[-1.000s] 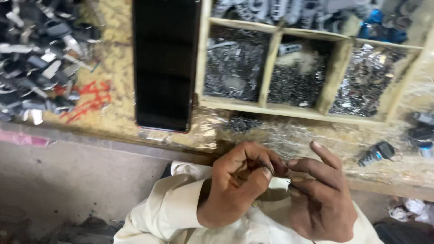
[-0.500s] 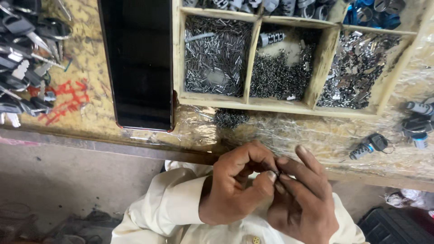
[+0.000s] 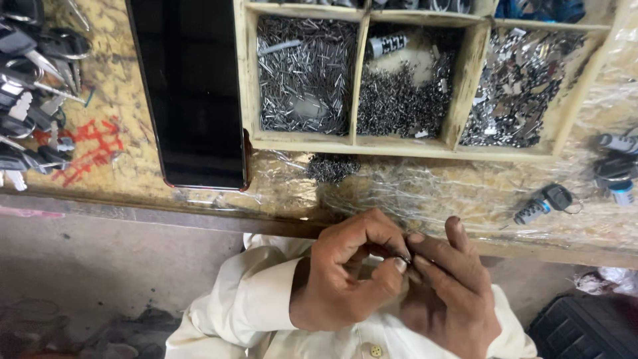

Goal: The person assembles key fobs by inserting small metal pins into a cylindrical housing and then attaching a blue plastic cap. The person repeats this process for multiple units, placing the finished key fobs on the table.

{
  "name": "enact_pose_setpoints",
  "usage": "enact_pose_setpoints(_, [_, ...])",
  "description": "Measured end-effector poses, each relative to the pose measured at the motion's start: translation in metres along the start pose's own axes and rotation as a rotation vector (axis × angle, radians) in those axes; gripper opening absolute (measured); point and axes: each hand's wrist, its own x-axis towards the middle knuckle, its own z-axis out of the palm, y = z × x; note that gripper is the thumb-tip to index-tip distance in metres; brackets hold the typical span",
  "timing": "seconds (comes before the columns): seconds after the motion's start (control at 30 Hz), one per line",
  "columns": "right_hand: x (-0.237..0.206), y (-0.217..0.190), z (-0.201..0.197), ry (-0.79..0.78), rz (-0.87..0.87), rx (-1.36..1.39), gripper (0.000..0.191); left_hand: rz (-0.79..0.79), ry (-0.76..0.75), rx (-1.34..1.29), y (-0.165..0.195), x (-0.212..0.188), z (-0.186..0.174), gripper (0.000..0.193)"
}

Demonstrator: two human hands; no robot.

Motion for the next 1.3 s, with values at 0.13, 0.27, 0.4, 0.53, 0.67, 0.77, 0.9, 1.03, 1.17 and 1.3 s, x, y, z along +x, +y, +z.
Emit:
enact_pose_setpoints(0.13, [0.017,0.017,-0.019,-0.348,0.114,0.240,0.022,-0.015,-0.014,0.145,0.000,0.001,-0.005,0.009])
enact_pose_setpoints(0.27, [0.008,0.050,-0.032,-0.334,0.080,0.461,0.031,0.011,-0.050,0.217,0.003,0.007,-0.009,0.008])
enact_pose_setpoints(0.4, [0.012,0.056,-0.037,-0.485,-0.265,0.148,0.028,-0.052,-0.101,0.174,0.009,0.011,-0.010,0.004])
enact_pose_setpoints(0.53, [0.060,0.007,-0.025,-0.394,0.119,0.459,0.022,-0.165,-0.077,0.079,0.009,0.012,-0.011,0.010])
enact_pose_setpoints(0.67, [0.122,-0.028,-0.025,-0.225,-0.488,-0.109,0.035,-0.094,0.036,-0.005,0.007,0.012,-0.015,0.011])
enact_pose_setpoints(0.77, [0.166,-0.015,-0.034,-0.239,-0.931,-0.741,0.024,0.024,0.054,0.037,0.007,0.013,-0.018,0.011])
enact_pose_setpoints(0.9, [0.199,0.019,-0.007,-0.362,-0.979,-0.923,0.023,0.061,0.015,0.086,0.005,0.017,-0.017,0.010])
enact_pose_setpoints(1.03, [0.212,0.008,0.001,-0.401,-0.945,-0.818,0.021,0.050,-0.029,0.049,-0.001,0.018,-0.019,0.012])
enact_pose_setpoints(1.17, [0.185,-0.033,-0.026,-0.637,-0.323,-0.162,0.026,0.108,-0.033,0.090,-0.002,0.010,-0.024,0.009])
enact_pose_setpoints(1.3, [0.098,-0.014,-0.037,-0.530,0.007,0.158,0.032,0.134,-0.089,0.143,0.009,0.002,-0.027,0.010])
